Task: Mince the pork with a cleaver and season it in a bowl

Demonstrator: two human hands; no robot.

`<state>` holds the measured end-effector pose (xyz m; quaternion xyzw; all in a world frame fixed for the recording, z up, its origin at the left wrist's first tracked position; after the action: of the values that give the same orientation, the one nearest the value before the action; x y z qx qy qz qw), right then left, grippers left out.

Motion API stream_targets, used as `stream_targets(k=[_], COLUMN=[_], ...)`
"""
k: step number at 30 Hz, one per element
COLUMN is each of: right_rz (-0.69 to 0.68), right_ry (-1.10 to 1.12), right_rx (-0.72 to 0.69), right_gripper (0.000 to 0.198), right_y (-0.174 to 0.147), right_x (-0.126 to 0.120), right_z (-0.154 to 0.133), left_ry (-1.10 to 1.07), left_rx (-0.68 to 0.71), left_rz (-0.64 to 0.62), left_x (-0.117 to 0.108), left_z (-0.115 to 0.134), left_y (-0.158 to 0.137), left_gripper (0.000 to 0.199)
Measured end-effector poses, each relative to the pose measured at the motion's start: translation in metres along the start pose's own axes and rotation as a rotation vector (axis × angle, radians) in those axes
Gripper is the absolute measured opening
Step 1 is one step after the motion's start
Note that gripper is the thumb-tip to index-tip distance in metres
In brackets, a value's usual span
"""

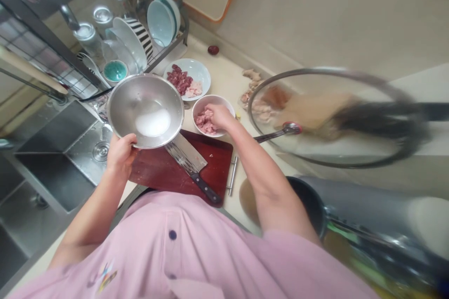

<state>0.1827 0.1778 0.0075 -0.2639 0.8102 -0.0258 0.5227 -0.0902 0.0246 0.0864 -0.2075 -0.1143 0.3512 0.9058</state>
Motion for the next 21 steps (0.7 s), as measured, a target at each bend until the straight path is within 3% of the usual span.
stream_targets(k=[3, 6, 9, 12, 15, 18, 21], right_rz=[0.005, -0.104, -0.097, -0.015, -0.033, -0.007, 0.020], right_ry=[-0.031, -0.088, -0.163, -0.136, -0.049, -0.082, -0.124], right_rx=[-0.092, -0.060, 0.040, 0.003, -0.077, -0.101, -0.076], right_gripper=[0.060, 0.082, 0.058, 0.030, 0.033, 0.051, 0.058], right_y=[-0.008, -0.012, -0.007, 0.001, -0.002, -0.014, -0.022], right_x=[-0.020, -0.013, 0.011, 0.020, 0.005, -0.016, -0.017], right_z=[0.006, -0.004, -0.017, -0.019, -0.008, -0.002, -0.011], left_ry=[0.012, 0.021, 0.033, 0.038, 0.030, 0.031, 0.041], left_rx=[-0.003, -0.009, -0.016, -0.020, -0.029, -0.035, -0.027], left_rz=[0.009, 0.010, 0.001, -0.002, 0.009, 0.034, 0.035], left_x=[-0.002, -0.001, 0.002, 0.003, 0.002, -0.001, -0.002], left_z=[-0.002, -0.004, -0.005, -0.004, -0.002, -0.002, -0.003], left_y=[0.002, 0.003, 0.003, 0.002, 0.002, 0.003, 0.004], left_gripper=[0.043, 0.040, 0.038, 0.037, 0.038, 0.037, 0.037])
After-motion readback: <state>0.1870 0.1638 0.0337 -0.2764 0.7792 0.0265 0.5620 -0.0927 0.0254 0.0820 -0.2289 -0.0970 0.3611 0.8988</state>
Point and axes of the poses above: each hand's wrist, its own y-axis towards the middle knuckle, its own x-axis out of the palm, z = x × y, the point moved 2 cm from there along y, towards the middle knuckle, and after that the axes turned 1 degree about -x, right-handed, at the moved point
